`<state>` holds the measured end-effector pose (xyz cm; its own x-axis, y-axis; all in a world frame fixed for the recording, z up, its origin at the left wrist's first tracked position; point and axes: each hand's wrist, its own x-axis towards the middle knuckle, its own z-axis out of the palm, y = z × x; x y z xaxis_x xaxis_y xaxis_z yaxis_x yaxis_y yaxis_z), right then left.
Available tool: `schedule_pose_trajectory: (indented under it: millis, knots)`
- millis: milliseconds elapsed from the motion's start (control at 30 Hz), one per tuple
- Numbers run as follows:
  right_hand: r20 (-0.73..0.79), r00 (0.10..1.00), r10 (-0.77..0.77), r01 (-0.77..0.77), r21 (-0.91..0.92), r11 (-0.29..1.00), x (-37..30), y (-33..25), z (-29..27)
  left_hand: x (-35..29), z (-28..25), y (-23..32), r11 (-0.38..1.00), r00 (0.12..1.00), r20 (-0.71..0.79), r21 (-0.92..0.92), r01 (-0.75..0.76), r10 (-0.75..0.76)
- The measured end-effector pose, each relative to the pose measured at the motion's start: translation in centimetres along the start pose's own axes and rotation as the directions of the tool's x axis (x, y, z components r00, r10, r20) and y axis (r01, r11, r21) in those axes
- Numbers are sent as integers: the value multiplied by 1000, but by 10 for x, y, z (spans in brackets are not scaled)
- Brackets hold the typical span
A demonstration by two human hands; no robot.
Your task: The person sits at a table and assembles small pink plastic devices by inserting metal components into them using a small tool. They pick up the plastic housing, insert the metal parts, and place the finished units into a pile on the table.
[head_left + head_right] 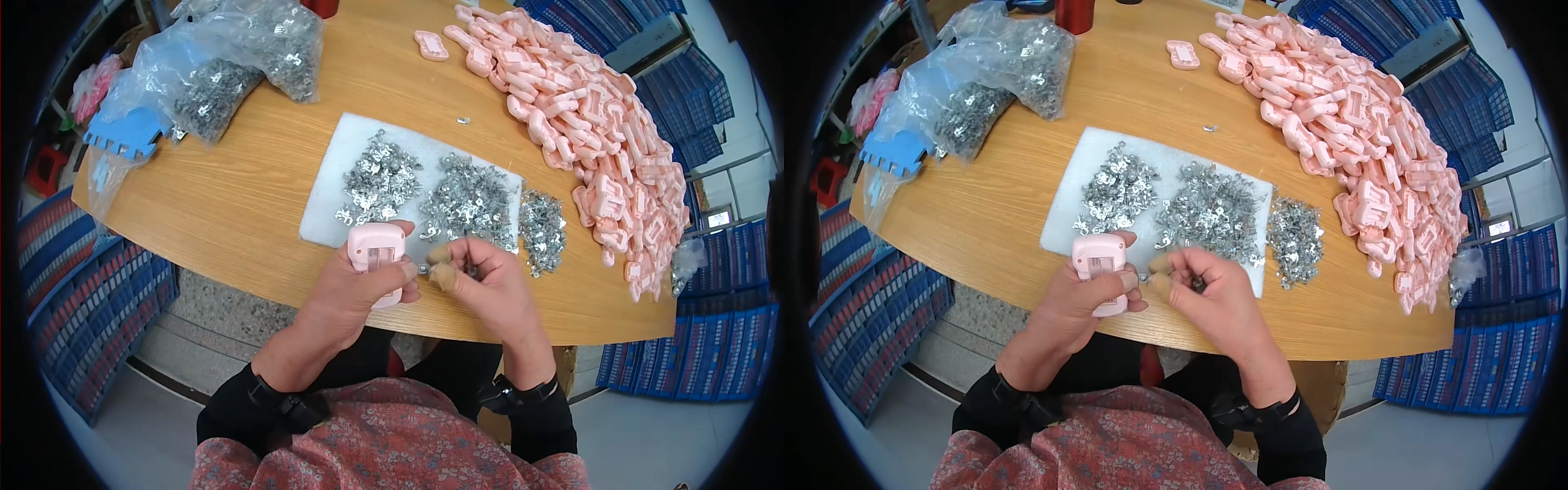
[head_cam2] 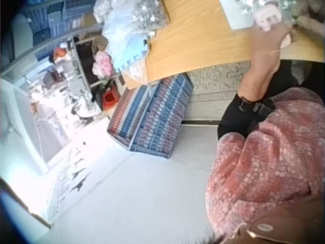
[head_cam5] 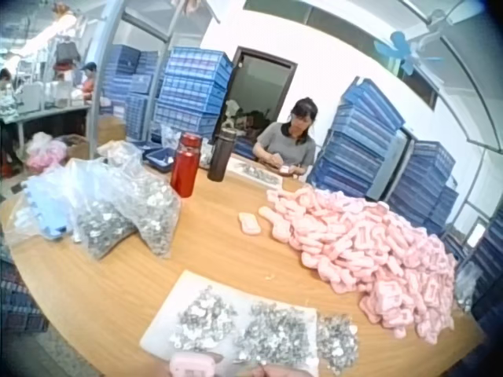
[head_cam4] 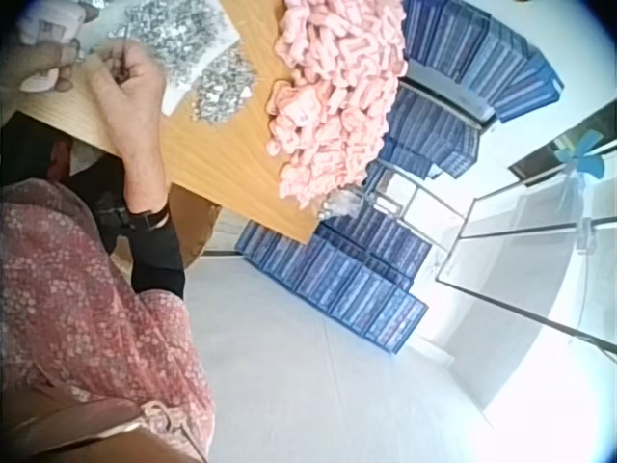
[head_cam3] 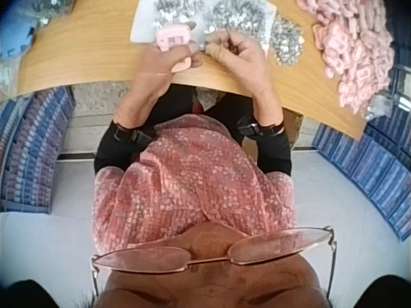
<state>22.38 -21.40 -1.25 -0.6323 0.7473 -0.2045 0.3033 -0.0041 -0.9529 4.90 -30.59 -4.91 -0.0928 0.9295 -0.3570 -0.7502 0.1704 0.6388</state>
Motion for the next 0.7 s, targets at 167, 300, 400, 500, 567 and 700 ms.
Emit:
schedule_pose_trajectory:
  millis: [167,300,400,500,567,700]
  knots:
    - [-65,997,30,-23,106,994,-7,3,10,0,2,-2,995,997,73,102,9,-17]
    - [-142,971,-190,177,-99,979,-8,6,6,2,-8,-6,952,954,248,-211,223,-168]
    - [-68,936,-346,293,-393,871,-8,-13,9,-1,-3,-4,955,942,235,-117,272,-239]
    - [-45,914,-402,329,-498,803,-6,-5,10,-3,1,-8,946,935,218,-104,307,-279]
    - [-13,896,-443,357,-572,739,-6,-5,10,-2,-4,-14,952,935,224,-72,296,-274]
    - [62,859,-508,398,-704,588,-10,-1,10,-3,-2,-16,953,934,201,4,302,-297]
